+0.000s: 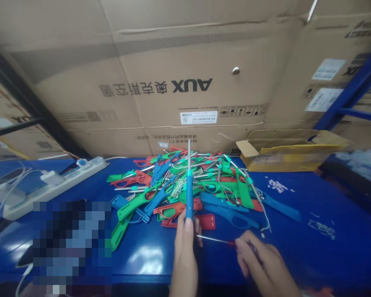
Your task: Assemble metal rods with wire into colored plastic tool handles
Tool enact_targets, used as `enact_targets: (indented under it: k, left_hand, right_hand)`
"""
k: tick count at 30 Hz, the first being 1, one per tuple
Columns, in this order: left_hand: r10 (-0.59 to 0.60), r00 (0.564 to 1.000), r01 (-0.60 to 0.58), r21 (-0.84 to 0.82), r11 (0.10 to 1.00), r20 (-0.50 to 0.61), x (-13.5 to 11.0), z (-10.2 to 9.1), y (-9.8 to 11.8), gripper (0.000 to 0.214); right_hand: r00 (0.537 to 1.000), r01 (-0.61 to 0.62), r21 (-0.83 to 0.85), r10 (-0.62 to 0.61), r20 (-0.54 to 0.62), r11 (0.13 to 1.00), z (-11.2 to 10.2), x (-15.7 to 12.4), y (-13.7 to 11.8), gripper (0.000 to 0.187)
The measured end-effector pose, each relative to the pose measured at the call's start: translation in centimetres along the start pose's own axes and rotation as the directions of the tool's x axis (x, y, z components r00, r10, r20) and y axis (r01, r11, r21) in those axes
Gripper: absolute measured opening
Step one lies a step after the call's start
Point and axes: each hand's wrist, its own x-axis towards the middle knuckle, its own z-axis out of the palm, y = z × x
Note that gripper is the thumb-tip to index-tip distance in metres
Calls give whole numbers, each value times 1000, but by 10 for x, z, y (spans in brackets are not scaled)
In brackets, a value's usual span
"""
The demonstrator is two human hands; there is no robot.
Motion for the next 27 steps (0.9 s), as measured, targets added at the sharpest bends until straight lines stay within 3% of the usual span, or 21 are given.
enact_targets:
  k: [5,9,12,14,16,20,27]
  left_hand:
    - [-20,996,26,79,997,-86,-7,-3,-1,67]
    - [16,1000,-16,58,998,-12,-7,-3,1,64]
    - [44,998,-43,37,998,-41,-6,-4,3,59]
    - [62,997,-61,14,998,-49,-6,-4,5,55]
    - [91,995,-92,-10,996,-46,-6,-4,6,53]
    - [113,991,-114,-7,993,-66,-9,-1,6,51]
    - [67,992,-77,-99,992,-103,1,-3,-6,65]
  right_hand:
    - [999,-25,21,25,40,999,-1,9,4,34]
    - [986,-82,133,61,157,988,-2,17,9,43]
    - [985,-75,159,49,164,984,2,23,12,57]
    - [987,-73,162,47,156,984,5,25,13,52]
    - [981,-72,262,20,194,962,8,25,15,38]
    - [965,-93,507,-48,258,857,10,24,18,35]
    - [986,-124,262,90,139,957,9,28,23,46]
